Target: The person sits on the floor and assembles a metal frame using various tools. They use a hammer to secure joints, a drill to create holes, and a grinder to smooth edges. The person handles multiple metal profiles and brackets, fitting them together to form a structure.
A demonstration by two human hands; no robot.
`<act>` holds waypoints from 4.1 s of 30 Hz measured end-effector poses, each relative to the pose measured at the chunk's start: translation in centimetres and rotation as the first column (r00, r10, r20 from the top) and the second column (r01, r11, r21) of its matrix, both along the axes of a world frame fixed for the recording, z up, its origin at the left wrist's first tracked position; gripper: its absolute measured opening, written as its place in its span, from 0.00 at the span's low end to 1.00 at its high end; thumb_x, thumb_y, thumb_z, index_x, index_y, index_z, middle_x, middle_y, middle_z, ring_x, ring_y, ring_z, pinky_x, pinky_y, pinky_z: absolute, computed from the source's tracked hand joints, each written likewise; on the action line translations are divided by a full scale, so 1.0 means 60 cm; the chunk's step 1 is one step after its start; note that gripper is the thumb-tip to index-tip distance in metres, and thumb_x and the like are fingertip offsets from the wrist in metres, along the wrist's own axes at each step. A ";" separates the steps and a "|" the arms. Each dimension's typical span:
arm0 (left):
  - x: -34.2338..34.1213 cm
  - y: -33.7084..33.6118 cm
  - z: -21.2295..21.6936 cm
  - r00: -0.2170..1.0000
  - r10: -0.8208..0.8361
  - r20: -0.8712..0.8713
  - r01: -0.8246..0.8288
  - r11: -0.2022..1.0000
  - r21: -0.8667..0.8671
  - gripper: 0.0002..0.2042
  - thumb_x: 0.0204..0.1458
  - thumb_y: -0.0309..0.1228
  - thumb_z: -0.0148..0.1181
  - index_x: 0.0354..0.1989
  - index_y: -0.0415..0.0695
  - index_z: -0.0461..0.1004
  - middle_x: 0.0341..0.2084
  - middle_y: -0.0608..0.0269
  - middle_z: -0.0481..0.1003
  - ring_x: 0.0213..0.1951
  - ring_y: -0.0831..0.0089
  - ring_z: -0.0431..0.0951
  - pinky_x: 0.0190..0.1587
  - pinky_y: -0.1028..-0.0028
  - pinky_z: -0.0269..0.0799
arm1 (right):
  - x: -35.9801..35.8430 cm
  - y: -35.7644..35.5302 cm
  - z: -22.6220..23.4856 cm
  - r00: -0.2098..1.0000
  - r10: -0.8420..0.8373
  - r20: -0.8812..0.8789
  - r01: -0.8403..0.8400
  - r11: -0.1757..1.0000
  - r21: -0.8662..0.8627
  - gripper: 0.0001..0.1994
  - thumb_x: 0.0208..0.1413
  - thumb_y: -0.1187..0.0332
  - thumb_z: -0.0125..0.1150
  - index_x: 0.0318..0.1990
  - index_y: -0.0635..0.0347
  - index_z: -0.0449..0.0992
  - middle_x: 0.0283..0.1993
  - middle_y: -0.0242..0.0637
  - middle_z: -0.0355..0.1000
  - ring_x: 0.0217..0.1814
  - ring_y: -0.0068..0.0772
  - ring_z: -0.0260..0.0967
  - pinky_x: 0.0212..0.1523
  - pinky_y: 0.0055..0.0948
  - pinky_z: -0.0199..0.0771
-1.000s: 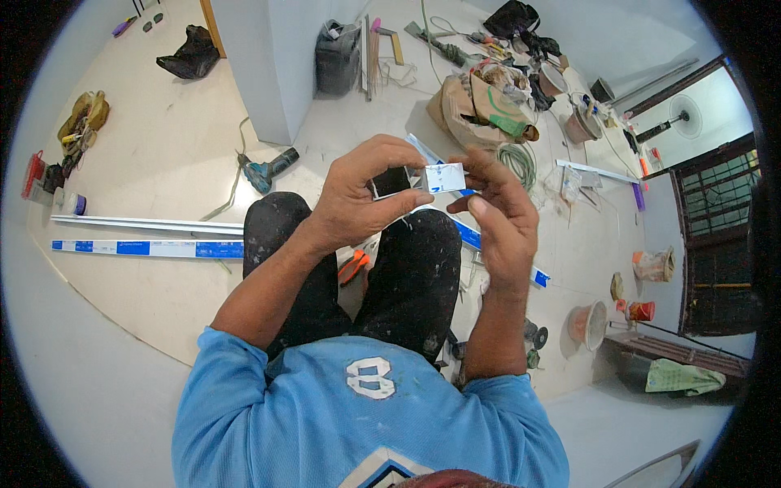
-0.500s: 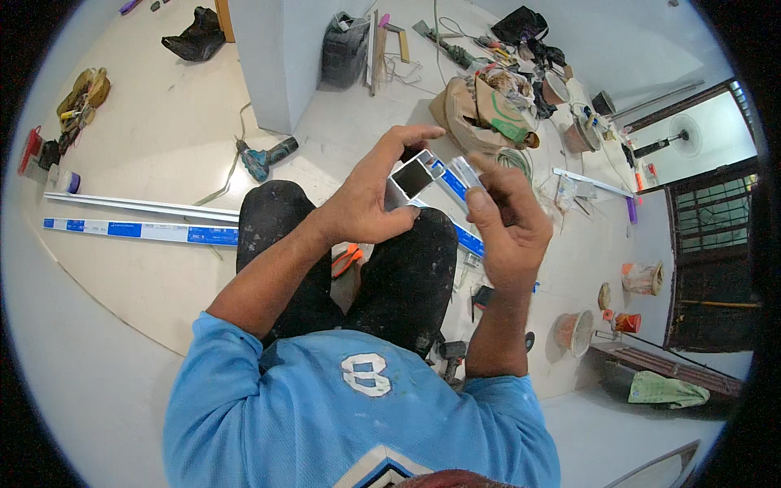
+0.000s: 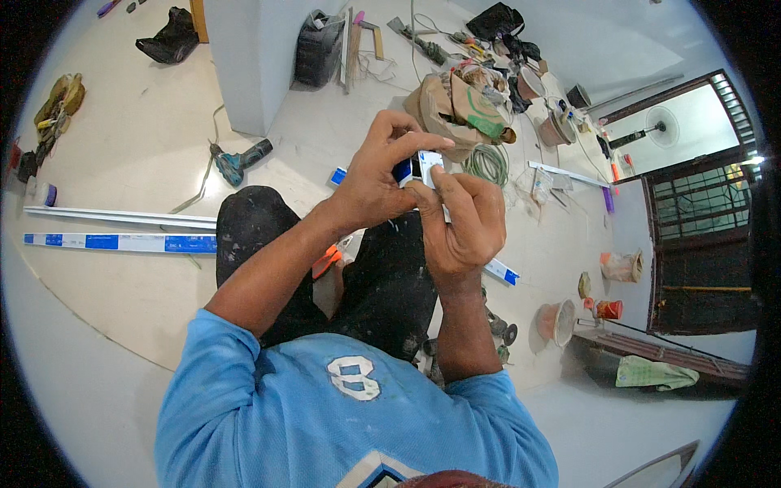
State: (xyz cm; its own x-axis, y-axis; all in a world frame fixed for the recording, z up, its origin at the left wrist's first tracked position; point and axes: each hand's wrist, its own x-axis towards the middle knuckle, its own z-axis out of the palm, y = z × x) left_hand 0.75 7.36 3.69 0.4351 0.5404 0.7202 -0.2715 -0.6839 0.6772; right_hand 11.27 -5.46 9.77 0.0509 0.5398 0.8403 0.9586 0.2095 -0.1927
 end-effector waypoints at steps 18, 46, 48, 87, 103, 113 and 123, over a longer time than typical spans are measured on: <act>0.025 0.025 0.001 0.975 -0.215 0.054 0.217 0.976 -0.022 0.31 0.47 0.30 0.76 0.63 0.46 0.77 0.54 0.54 0.76 0.59 0.56 0.77 0.65 0.59 0.71 | 0.039 0.010 -0.051 0.998 -0.037 0.046 0.035 0.998 0.046 0.20 0.47 0.71 0.83 0.51 0.54 0.90 0.40 0.32 0.76 0.39 0.34 0.70 0.39 0.37 0.65; 0.154 0.145 0.235 0.926 -0.269 -0.266 0.356 0.859 0.369 0.23 0.72 0.45 0.54 0.69 0.46 0.70 0.57 0.46 0.77 0.59 0.51 0.77 0.63 0.54 0.73 | 0.149 0.073 0.144 0.966 0.030 -0.257 0.018 0.983 0.180 0.07 0.63 0.81 0.68 0.47 0.67 0.85 0.40 0.47 0.78 0.38 0.40 0.79 0.38 0.35 0.78; 0.168 0.149 0.278 0.847 -0.262 -0.463 0.443 0.829 0.341 0.25 0.72 0.48 0.52 0.69 0.45 0.70 0.55 0.45 0.77 0.58 0.51 0.78 0.63 0.53 0.73 | 0.163 0.064 0.145 0.966 0.001 -0.260 0.058 0.975 0.217 0.06 0.64 0.81 0.67 0.47 0.67 0.84 0.38 0.45 0.78 0.38 0.37 0.78 0.38 0.34 0.77; 0.045 -0.053 -0.023 0.687 -0.622 -0.376 0.090 0.587 -0.805 0.13 0.68 0.34 0.57 0.57 0.47 0.77 0.33 0.63 0.78 0.29 0.76 0.80 0.29 0.74 0.78 | 0.060 -0.098 -0.184 0.153 0.112 -0.982 -0.223 0.972 0.076 0.19 0.67 0.78 0.67 0.64 0.66 0.77 0.43 0.37 0.83 0.43 0.21 0.80 0.48 0.25 0.83; 0.019 -0.058 -0.043 0.735 -0.555 -0.389 0.094 0.652 -0.753 0.20 0.67 0.43 0.60 0.61 0.46 0.71 0.41 0.54 0.80 0.30 0.72 0.80 0.29 0.74 0.75 | 0.135 -0.664 -0.670 0.046 -0.985 0.164 0.342 -0.139 -0.929 0.34 0.48 0.70 0.77 0.64 0.68 0.70 0.65 0.58 0.71 0.67 0.66 0.72 0.65 0.55 0.77; 0.027 -0.053 -0.026 0.689 -0.566 -0.454 0.074 0.678 -0.732 0.15 0.66 0.39 0.62 0.57 0.49 0.79 0.40 0.63 0.80 0.36 0.76 0.78 0.40 0.72 0.75 | 0.163 -0.769 -0.800 0.225 -0.921 -0.318 0.506 0.389 -0.770 0.34 0.52 0.61 0.78 0.64 0.70 0.74 0.58 0.62 0.75 0.68 0.68 0.66 0.70 0.59 0.65; 0.015 -0.064 -0.018 0.693 -0.478 -0.540 0.050 0.779 -0.625 0.13 0.67 0.36 0.62 0.56 0.48 0.79 0.45 0.63 0.80 0.47 0.74 0.77 0.54 0.69 0.72 | 0.153 -0.472 -0.313 0.294 -0.647 -0.704 0.352 0.758 -0.550 0.20 0.60 0.66 0.81 0.53 0.67 0.81 0.49 0.43 0.84 0.52 0.42 0.82 0.57 0.41 0.79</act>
State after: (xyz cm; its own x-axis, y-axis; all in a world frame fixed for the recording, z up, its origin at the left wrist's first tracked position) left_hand 1.65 3.54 2.62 0.8466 0.5056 -0.1664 0.2644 -0.1283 0.9558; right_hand 20.45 -33.75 -9.00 0.9517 0.3035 0.0458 0.1840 -0.4447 -0.8766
